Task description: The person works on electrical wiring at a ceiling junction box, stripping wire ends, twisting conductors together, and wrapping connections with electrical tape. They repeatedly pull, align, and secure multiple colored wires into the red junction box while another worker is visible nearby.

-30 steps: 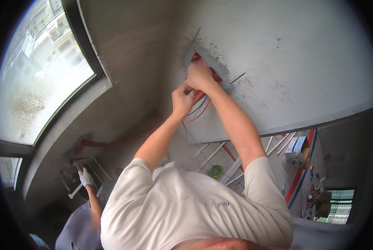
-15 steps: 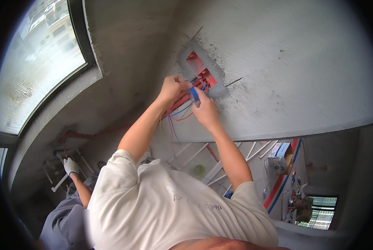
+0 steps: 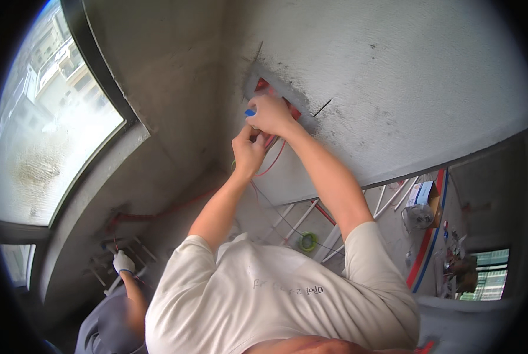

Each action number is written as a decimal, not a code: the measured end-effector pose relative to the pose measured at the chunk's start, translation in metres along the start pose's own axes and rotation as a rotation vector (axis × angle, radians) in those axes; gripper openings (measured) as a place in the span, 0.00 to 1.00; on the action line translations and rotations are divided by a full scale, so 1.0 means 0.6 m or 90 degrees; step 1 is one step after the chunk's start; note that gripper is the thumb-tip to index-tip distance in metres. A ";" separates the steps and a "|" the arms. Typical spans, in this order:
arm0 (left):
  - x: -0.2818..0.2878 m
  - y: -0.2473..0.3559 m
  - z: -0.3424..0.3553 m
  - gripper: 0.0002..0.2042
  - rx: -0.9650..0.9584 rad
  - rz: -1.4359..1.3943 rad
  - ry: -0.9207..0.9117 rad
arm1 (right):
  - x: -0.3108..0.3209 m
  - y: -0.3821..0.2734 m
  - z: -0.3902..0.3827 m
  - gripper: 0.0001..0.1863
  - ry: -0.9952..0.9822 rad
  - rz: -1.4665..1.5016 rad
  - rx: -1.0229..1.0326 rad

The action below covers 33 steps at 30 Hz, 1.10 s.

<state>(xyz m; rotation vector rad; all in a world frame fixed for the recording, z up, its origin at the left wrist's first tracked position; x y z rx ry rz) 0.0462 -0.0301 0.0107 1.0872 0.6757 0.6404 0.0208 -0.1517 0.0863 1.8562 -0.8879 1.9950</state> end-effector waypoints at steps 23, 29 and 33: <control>-0.012 -0.002 -0.017 0.06 0.037 0.028 -0.005 | -0.020 0.020 -0.015 0.22 -0.041 0.013 -0.005; 0.008 -0.031 -0.013 0.04 0.235 -0.237 -0.019 | 0.009 -0.002 -0.116 0.24 0.136 0.344 -0.001; 0.009 -0.025 0.007 0.02 0.445 -0.485 -0.079 | -0.008 0.021 -0.203 0.25 0.159 0.543 0.051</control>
Point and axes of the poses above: each hand's wrist, its own z-axis towards the middle knuckle, its own x-axis out of the back of the hand, y = z × x, the point moved 6 cm from there along z, towards the middle knuckle, and after that the axes turned 9 degrees about -z, right-handed, at the moved point
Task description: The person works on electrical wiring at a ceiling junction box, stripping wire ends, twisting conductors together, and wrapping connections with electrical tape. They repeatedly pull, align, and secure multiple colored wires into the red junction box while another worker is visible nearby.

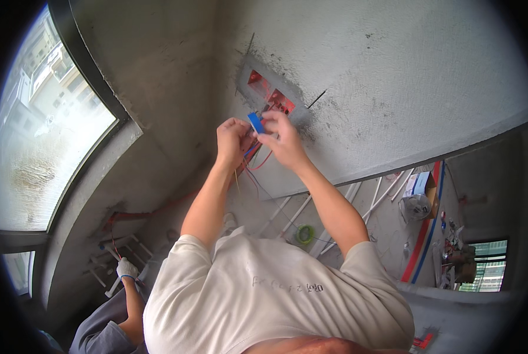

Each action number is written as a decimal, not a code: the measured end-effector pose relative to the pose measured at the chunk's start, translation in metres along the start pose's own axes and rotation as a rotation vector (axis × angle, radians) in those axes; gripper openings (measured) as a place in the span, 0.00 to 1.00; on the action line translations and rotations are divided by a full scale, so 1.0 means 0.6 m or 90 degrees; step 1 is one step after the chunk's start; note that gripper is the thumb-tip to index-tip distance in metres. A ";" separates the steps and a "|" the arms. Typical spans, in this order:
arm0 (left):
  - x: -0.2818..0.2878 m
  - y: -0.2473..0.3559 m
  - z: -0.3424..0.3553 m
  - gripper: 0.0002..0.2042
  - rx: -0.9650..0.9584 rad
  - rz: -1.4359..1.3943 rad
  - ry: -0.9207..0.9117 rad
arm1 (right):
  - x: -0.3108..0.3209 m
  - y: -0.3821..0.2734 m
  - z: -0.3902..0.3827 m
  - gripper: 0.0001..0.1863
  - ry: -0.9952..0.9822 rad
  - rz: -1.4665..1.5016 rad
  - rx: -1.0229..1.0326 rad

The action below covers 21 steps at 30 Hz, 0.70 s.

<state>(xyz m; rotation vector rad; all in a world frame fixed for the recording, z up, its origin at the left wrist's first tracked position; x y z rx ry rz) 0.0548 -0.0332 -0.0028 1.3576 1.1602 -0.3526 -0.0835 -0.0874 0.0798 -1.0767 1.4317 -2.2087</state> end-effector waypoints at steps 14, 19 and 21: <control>-0.052 0.005 -0.037 0.06 -0.473 0.617 0.028 | -0.031 0.045 0.102 0.17 -0.064 -0.108 -0.159; -0.005 -0.026 -0.006 0.02 -0.061 0.136 0.030 | -0.004 0.053 0.011 0.17 0.073 0.189 -0.086; -0.013 -0.035 -0.003 0.05 0.041 0.095 0.038 | 0.011 0.053 -0.013 0.19 0.092 0.044 -0.127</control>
Point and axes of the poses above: each hand's wrist, its own z-axis towards the middle knuckle, its own x-axis out of the back of the hand, y = z × x, the point moved 6 cm from there along z, towards the middle knuckle, and after that the axes turned 9 degrees about -z, right-handed, at the moved point
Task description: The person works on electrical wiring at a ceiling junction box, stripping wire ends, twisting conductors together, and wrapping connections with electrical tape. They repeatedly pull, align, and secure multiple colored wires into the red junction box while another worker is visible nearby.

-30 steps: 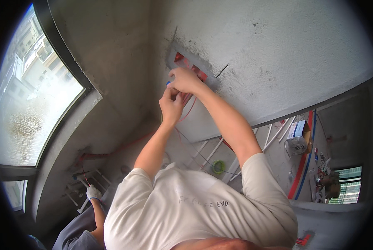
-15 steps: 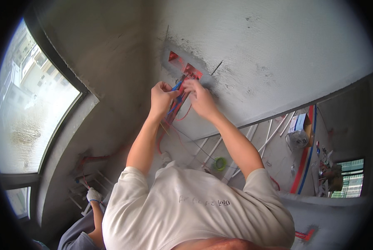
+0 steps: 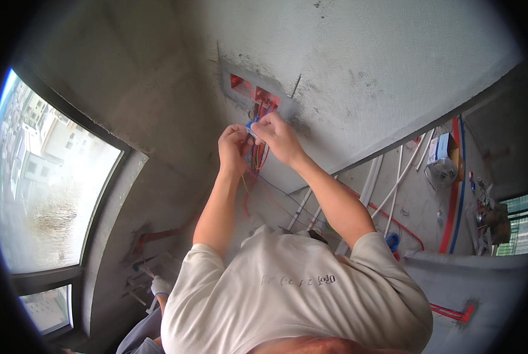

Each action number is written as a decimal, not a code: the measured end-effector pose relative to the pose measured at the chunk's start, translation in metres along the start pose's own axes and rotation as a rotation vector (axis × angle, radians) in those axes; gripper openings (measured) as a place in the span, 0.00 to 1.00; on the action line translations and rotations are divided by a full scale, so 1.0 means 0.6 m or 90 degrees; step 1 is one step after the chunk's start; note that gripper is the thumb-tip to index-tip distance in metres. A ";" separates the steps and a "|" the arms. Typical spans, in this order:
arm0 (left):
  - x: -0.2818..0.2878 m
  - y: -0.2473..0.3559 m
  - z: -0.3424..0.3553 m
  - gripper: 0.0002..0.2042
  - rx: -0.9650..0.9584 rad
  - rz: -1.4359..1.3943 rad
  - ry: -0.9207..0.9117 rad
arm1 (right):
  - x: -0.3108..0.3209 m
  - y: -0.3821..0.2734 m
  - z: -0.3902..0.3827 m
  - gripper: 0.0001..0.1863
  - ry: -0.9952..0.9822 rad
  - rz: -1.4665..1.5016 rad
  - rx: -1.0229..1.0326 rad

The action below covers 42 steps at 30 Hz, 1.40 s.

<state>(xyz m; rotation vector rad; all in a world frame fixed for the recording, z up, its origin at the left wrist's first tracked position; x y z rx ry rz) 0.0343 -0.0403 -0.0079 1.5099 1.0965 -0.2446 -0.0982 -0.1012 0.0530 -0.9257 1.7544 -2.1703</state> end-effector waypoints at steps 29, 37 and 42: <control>-0.086 0.015 -0.021 0.14 -0.263 0.505 -0.060 | -0.027 0.124 -0.013 0.23 -0.027 -0.530 -0.254; -0.064 -0.006 -0.014 0.14 -0.469 0.726 -0.013 | -0.046 0.152 -0.060 0.15 -0.042 -0.160 -0.092; -0.100 -0.018 -0.062 0.15 -0.512 1.004 0.009 | -0.085 0.147 -0.058 0.21 -0.174 0.116 -0.024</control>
Point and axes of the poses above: each hand's wrist, its own z-axis towards the middle knuckle, its own x-axis out of the back of the hand, y = z × x, the point moved 6 cm from there along z, towards the middle knuckle, and after that the axes turned 9 degrees about -z, right-handed, at the moved point
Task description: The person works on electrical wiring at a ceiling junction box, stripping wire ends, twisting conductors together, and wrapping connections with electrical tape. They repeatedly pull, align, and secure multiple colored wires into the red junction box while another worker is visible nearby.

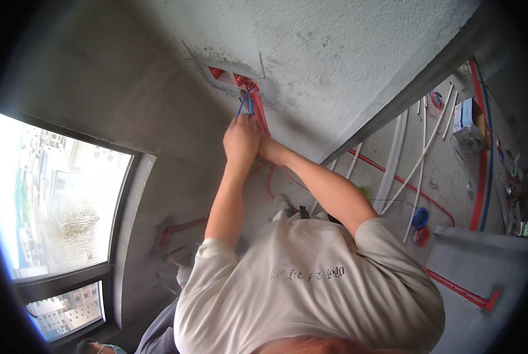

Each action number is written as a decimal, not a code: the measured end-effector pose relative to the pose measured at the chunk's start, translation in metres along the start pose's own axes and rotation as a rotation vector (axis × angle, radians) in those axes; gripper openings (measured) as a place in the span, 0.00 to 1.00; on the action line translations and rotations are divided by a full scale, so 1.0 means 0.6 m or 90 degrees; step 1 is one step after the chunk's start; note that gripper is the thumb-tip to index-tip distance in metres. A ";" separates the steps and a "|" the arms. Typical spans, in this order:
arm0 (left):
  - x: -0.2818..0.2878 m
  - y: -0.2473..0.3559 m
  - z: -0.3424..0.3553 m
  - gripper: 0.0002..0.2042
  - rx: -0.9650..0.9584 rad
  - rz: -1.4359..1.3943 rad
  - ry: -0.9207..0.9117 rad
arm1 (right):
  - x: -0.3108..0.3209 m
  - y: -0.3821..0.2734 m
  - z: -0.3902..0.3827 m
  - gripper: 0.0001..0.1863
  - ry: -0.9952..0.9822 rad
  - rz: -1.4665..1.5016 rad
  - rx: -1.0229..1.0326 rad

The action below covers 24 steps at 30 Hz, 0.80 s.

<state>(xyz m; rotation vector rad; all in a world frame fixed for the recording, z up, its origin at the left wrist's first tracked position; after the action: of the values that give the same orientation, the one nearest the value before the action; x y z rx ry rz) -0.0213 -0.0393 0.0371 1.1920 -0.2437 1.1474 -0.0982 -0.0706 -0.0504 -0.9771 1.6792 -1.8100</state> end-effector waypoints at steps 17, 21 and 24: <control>0.009 -0.168 -0.218 0.18 0.626 -0.909 -0.320 | -0.017 -0.015 -0.099 0.19 -0.036 0.100 -0.131; -0.031 -0.313 -0.380 0.15 0.621 -0.424 -0.197 | 0.033 0.051 -0.165 0.17 0.013 -0.008 -0.199; -0.094 -0.359 -0.539 0.19 0.547 -0.205 -0.412 | 0.074 0.073 -0.224 0.14 0.074 -0.036 -0.237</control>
<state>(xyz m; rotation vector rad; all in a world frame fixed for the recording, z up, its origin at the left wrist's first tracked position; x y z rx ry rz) -0.0026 0.2106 -0.2656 2.2645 -0.0220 0.5327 -0.2346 -0.0240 -0.0844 -1.0954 2.1320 -1.6487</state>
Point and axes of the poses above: each hand's wrist, its own z-axis towards the middle knuckle, its own x-axis out of the back of the hand, y = z × x, the point moved 6 cm from there along z, towards the middle knuckle, and after that the axes turned 9 degrees about -z, right-handed, at the moved point
